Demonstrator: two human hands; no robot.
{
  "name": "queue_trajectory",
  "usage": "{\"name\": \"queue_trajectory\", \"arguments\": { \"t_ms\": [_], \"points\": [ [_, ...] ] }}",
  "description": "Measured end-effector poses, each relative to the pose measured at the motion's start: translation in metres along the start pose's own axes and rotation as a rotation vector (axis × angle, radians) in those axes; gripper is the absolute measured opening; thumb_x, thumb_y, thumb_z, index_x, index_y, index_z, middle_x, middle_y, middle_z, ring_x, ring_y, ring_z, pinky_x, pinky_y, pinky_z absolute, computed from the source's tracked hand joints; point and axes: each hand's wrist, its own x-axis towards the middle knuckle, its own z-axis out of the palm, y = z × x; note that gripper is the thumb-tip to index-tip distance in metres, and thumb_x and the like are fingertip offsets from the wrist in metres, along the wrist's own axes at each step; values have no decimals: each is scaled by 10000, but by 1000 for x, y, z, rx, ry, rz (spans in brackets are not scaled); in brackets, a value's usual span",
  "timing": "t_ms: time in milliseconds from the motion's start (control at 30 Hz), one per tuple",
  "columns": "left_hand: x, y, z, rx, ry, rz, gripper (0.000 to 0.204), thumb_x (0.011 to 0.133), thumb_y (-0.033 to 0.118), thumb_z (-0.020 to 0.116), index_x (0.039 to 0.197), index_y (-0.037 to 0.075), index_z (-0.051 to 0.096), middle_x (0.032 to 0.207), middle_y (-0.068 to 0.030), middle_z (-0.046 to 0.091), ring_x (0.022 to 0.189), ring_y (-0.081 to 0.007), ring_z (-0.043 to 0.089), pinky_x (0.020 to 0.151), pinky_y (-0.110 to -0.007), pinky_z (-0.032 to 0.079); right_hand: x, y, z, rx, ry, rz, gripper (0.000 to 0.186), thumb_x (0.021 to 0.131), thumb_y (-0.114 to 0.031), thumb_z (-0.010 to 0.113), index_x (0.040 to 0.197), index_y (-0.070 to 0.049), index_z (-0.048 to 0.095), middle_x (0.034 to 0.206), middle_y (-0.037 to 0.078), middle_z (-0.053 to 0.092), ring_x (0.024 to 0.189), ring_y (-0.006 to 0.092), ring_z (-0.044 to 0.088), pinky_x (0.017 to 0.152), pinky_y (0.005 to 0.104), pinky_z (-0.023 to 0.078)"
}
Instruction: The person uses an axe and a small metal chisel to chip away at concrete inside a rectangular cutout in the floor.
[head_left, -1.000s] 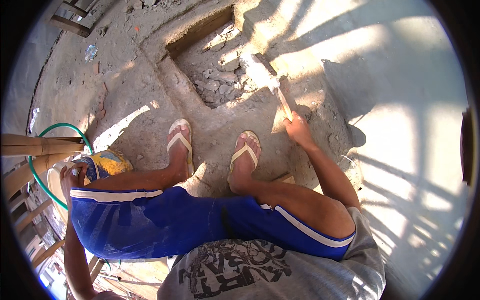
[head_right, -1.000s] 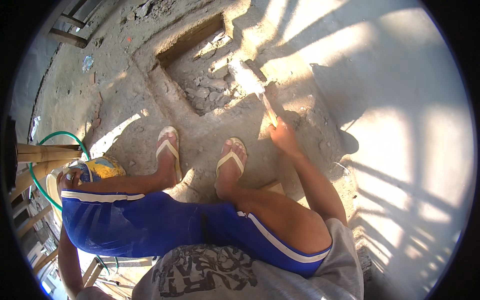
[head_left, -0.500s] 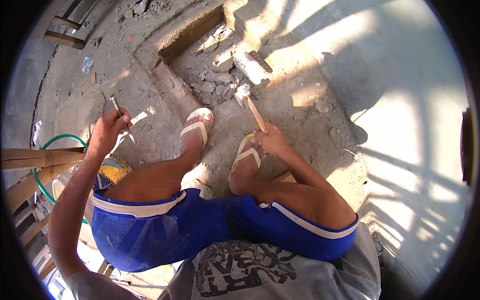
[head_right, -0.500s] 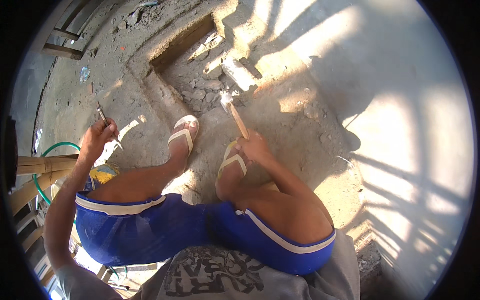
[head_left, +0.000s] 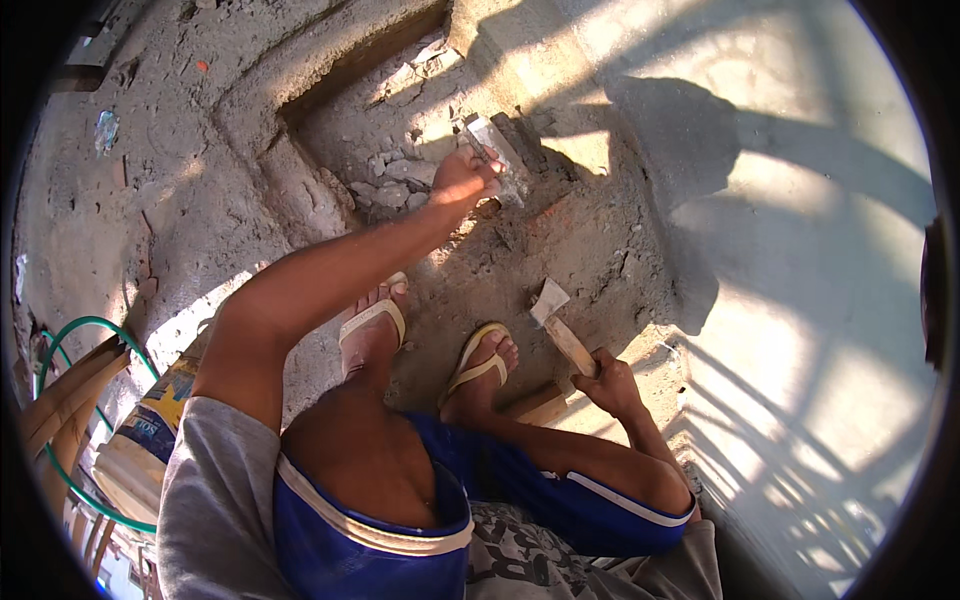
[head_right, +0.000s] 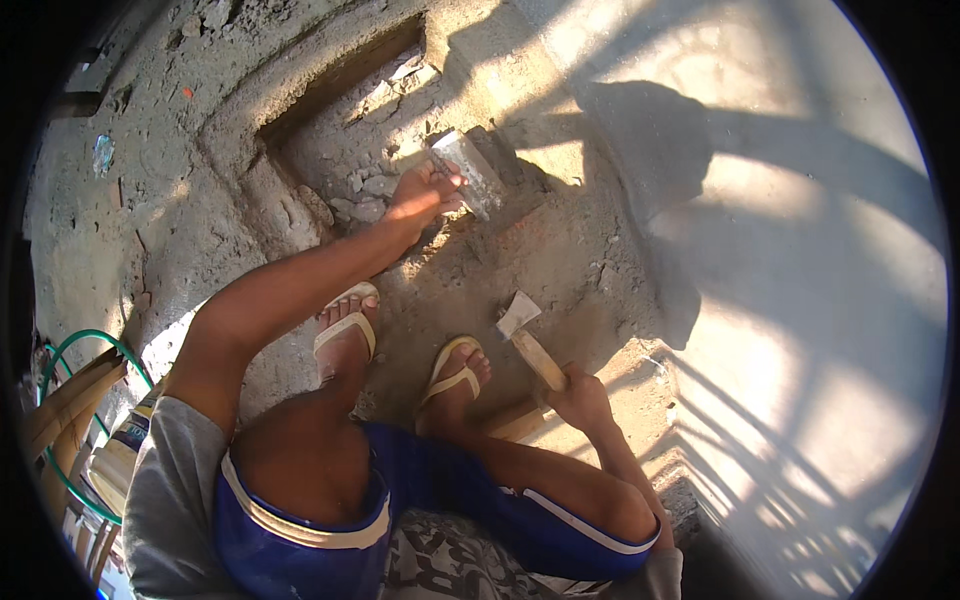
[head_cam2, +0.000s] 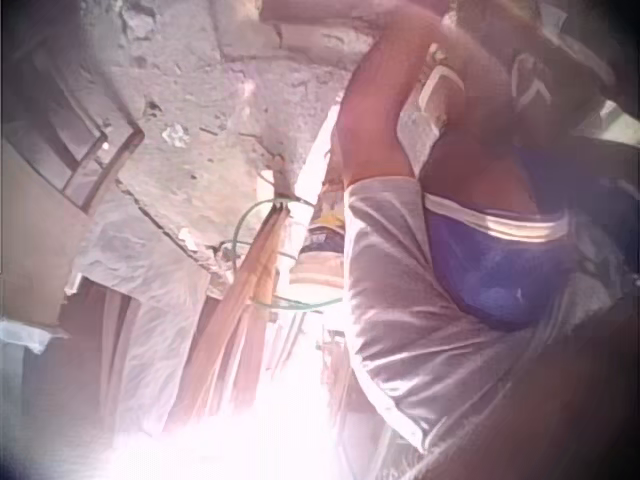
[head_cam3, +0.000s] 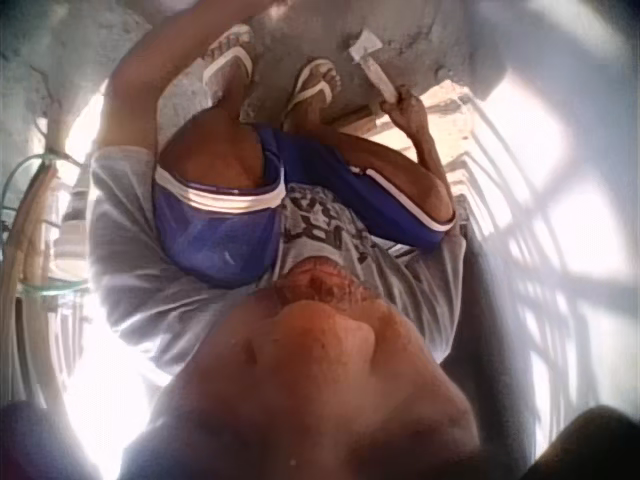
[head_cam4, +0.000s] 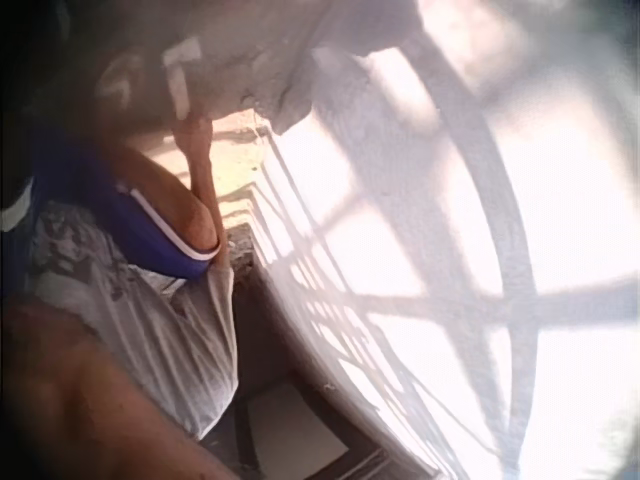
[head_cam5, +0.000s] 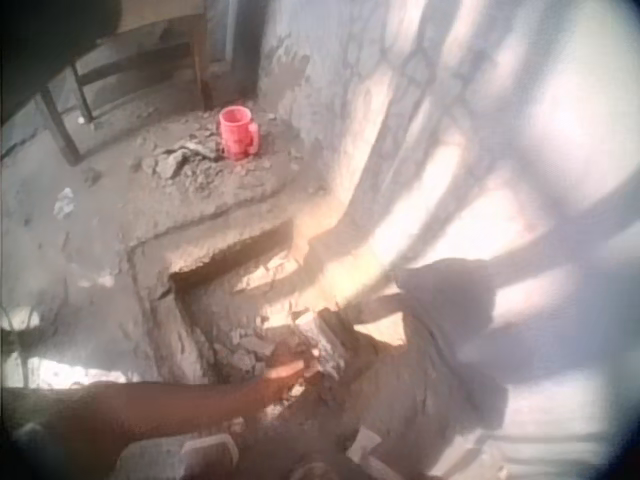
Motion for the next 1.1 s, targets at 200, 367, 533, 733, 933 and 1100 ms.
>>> {"name": "queue_trajectory", "arguments": {
  "t_ms": [200,367,533,733,933,1100],
  "points": [
    [33,-55,40,-76,66,124,201,994,119,646,1159,18,593,1043,-62,700,831,-114,648,766,-277,586,15,-9,8,49,-153,34,493,717,-245,813,1092,11,623,837,224,712,750,330,731,683,420,580],
    [44,-73,44,-5,65,180,174,980,147,670,1087,21,616,943,-81,710,756,-136,667,655,-315,549,20,-10,16,318,-319,231,367,791,-148,807,1069,18,633,769,110,688,617,169,667,552,328,545],
    [42,-78,45,-74,33,164,190,988,168,662,1088,15,609,959,-89,711,782,-141,671,685,-326,554,15,-37,-11,474,-408,336,328,867,-204,728,1066,40,635,751,99,649,631,177,622,574,343,512],
    [46,-79,46,-98,59,85,188,990,167,663,1082,17,596,908,-104,702,766,-174,689,664,-358,560,55,-80,-99,158,-123,82,282,913,-164,744,1109,10,640,743,55,633,646,141,625,579,329,508],
    [40,-71,47,-3,112,111,232,982,173,677,1116,-1,603,923,-105,703,785,-143,674,698,-318,565,138,-203,-174,-374,352,-446,361,923,-98,638,1255,-54,505,899,277,678,899,469,671,740,520,519],
    [43,-75,51,76,175,114,205,968,164,689,1062,-7,625,873,-101,711,744,-146,679,664,-318,552,185,-266,-194,-415,240,-532,306,921,-133,655,1184,-72,510,902,284,680,897,479,666,741,560,516]
  ]
}}
